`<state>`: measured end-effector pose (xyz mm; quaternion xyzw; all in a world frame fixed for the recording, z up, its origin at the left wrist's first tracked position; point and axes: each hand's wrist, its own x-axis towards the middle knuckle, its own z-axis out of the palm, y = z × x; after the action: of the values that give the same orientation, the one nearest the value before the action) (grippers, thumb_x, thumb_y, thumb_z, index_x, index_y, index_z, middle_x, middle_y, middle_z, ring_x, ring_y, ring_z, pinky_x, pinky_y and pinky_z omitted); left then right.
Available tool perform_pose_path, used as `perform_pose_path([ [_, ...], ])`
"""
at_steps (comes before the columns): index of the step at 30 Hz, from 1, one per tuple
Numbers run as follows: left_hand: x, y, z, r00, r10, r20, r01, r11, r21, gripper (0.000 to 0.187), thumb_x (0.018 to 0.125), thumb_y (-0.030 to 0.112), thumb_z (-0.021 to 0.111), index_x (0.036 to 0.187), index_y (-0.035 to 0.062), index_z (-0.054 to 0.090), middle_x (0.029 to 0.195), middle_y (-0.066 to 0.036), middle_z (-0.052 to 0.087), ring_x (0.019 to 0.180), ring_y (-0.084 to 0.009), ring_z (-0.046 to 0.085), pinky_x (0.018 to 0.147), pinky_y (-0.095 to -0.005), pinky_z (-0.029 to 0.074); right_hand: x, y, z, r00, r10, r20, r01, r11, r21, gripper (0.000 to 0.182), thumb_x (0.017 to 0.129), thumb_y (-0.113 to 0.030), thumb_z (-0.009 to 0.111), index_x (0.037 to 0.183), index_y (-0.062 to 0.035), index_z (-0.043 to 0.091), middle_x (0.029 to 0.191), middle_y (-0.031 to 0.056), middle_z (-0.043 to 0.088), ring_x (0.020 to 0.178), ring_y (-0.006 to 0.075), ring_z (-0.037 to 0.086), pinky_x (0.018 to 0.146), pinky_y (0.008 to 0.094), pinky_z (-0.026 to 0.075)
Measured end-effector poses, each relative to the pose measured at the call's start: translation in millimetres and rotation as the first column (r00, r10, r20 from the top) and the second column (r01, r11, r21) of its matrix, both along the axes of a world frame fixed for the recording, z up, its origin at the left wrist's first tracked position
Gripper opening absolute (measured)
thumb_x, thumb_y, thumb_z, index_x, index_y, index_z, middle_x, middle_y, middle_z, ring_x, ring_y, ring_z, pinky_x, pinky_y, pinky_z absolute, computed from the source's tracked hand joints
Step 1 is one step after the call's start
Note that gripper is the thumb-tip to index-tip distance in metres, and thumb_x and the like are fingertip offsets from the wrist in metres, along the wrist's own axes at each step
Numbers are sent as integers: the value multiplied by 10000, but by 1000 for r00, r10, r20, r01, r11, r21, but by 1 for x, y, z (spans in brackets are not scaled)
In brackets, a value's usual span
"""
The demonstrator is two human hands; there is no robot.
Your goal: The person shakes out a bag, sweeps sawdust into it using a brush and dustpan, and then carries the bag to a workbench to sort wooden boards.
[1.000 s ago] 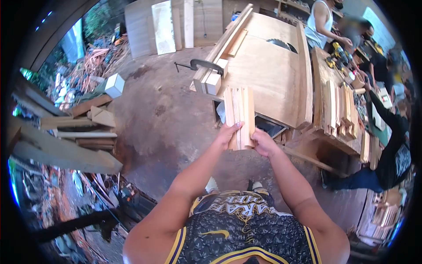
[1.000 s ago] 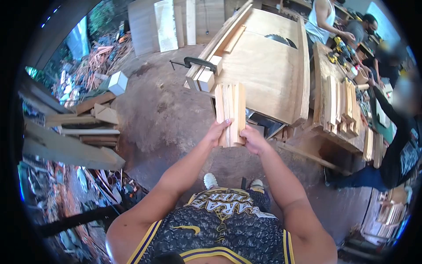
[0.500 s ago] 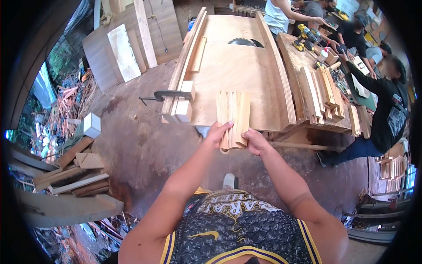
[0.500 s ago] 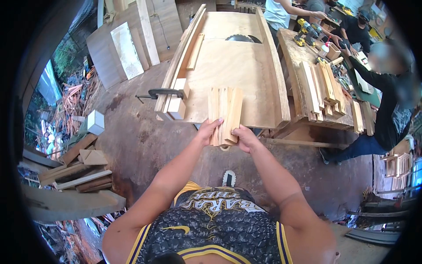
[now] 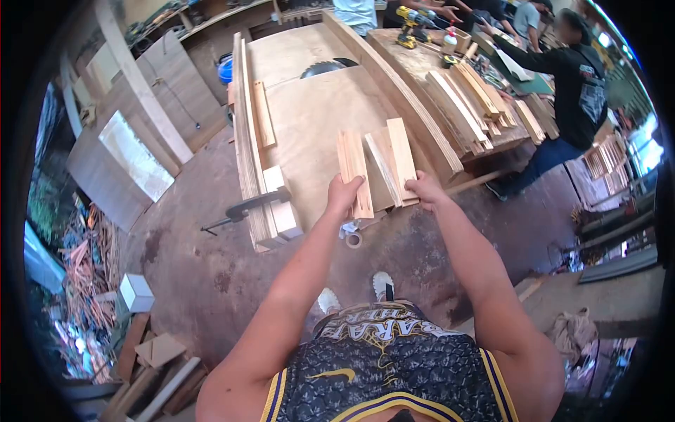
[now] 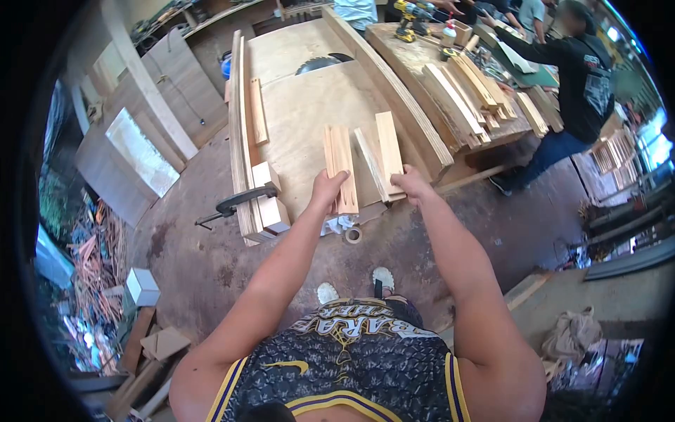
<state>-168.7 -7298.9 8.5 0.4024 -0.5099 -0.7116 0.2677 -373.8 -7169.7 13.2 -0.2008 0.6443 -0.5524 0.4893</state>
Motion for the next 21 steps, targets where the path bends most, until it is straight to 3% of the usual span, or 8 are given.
perform_pose_path([
  [2, -2, -3, -13, 995, 78, 62, -74, 995, -60, 371, 832, 158, 689, 1092, -56, 534, 918, -152, 656, 774, -197, 666, 662, -333, 550, 1, 0, 0, 993, -91, -68, 92, 996, 0, 386, 767, -26, 613, 1134, 44, 515, 1032, 154, 624, 892, 241, 644, 772, 382, 553],
  [5, -8, -9, -25, 982, 33, 183, 10, 974, -228, 381, 834, 192, 698, 1084, -59, 561, 946, -156, 666, 794, -211, 665, 702, -336, 532, -3, -3, 2, 987, -140, -81, 143, 989, 39, 390, 765, -20, 613, 1138, 43, 516, 1031, 157, 624, 888, 241, 643, 756, 375, 551],
  [7, -15, -7, -21, 974, 10, 228, 48, 968, -248, 378, 836, 207, 699, 1081, -54, 577, 962, -156, 672, 806, -215, 666, 721, -338, 524, -4, -3, 6, 975, -179, -129, 186, 982, 41, 347, 772, -57, 622, 1096, 47, 556, 979, 155, 640, 830, 236, 653, 692, 376, 550],
  [9, -28, -4, -18, 963, 0, 268, 75, 960, -270, 376, 838, 221, 699, 1077, -49, 593, 978, -155, 678, 818, -218, 667, 739, -341, 516, -9, -5, 17, 906, -1, -423, 109, 967, 230, 323, 773, -122, 631, 1044, 53, 603, 884, 146, 656, 749, 225, 655, 619, 366, 533],
  [13, -66, 11, -12, 952, -63, 301, 147, 953, -264, 381, 856, 246, 680, 1107, -32, 609, 1019, -177, 684, 881, -235, 667, 770, -348, 510, -18, -5, 27, 924, 74, -375, 36, 960, 277, 334, 764, -170, 636, 1010, 55, 631, 807, 129, 658, 666, 207, 635, 564, 357, 506],
  [17, -97, 18, -7, 899, -38, 437, 181, 939, -292, 392, 886, 279, 624, 1121, -35, 612, 1046, -197, 675, 932, -299, 661, 823, -383, 496, -46, -7, 25, 875, 278, -396, -113, 913, 393, 365, 755, -158, 632, 1060, 42, 630, 838, 117, 666, 677, 199, 630, 568, 351, 502],
  [19, -100, 15, 0, 637, -11, 771, 499, 768, -401, 363, 888, 283, 609, 1086, -20, 639, 1025, -193, 680, 922, -306, 663, 823, -390, 498, -49, -4, 39, 823, 323, -468, -159, 921, 355, 371, 755, -140, 630, 1074, 49, 623, 879, 127, 668, 705, 206, 648, 593, 345, 513],
  [21, -93, 17, 1, 705, -97, 703, 478, 797, -370, 354, 886, 285, 606, 1071, -13, 650, 1004, -194, 682, 907, -308, 666, 815, -391, 504, -44, 0, 46, 886, 247, -392, -133, 946, 295, 362, 756, -121, 624, 1072, 56, 622, 897, 132, 669, 733, 207, 656, 631, 342, 518],
])
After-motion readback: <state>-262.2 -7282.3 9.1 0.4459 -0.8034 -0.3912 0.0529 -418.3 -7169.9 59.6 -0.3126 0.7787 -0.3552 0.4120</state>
